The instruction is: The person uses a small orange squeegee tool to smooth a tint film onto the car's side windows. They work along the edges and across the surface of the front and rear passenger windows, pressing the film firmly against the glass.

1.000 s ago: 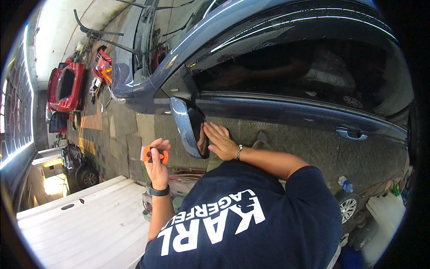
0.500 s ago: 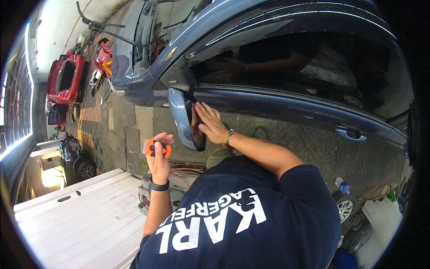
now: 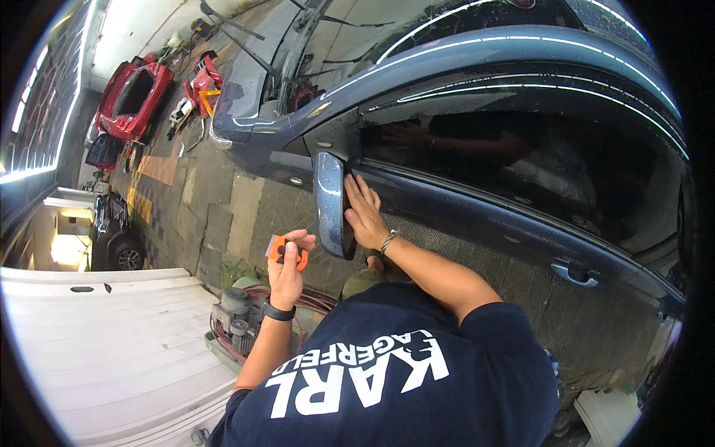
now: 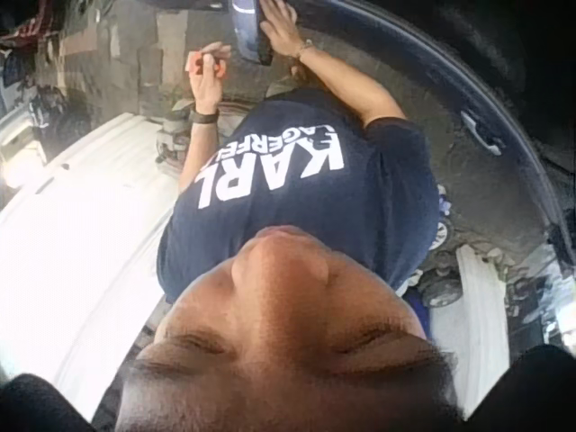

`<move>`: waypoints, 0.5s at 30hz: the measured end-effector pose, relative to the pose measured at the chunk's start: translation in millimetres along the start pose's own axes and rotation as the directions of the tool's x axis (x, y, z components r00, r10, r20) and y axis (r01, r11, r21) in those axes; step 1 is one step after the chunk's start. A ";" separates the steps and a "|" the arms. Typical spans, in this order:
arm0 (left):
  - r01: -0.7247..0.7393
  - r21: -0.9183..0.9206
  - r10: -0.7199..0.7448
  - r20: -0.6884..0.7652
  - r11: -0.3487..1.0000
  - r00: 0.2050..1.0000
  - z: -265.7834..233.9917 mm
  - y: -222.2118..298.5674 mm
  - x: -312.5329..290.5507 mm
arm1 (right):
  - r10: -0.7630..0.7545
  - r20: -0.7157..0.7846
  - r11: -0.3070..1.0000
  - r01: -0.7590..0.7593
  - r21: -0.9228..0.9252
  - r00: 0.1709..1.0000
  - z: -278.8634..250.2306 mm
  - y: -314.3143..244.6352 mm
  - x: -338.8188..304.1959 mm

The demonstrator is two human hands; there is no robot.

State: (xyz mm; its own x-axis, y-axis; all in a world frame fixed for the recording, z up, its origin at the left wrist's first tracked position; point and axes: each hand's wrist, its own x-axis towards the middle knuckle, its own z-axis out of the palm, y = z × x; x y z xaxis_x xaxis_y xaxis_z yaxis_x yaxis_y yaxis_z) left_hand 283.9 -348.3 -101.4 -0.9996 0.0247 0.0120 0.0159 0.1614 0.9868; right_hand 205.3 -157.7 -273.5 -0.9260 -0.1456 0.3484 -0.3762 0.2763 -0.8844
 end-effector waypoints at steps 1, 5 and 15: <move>-0.007 0.005 0.007 -0.001 1.000 1.000 -0.2 0.8 -3.1 | -0.013 -0.029 1.000 0.013 0.002 0.999 5.6 -1.2 -2.0; -0.020 0.002 0.020 -0.018 1.000 1.000 -6.3 -5.8 -9.9 | -0.038 -0.052 0.999 0.037 -0.009 0.998 5.8 -17.9 -2.0; 0.031 -0.048 -0.031 -0.009 0.998 0.999 -9.7 -11.5 -20.9 | -0.232 0.057 0.972 0.230 0.044 0.971 6.7 -24.4 -41.2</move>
State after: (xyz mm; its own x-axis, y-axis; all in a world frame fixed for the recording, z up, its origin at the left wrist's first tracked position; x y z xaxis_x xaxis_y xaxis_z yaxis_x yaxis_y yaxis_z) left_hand 304.4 -360.3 -111.4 -0.9998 0.0112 -0.0174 -0.0161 0.1144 0.9933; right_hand 252.9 -164.8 -268.3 -0.8098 -0.2594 0.5262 -0.5774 0.1931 -0.7933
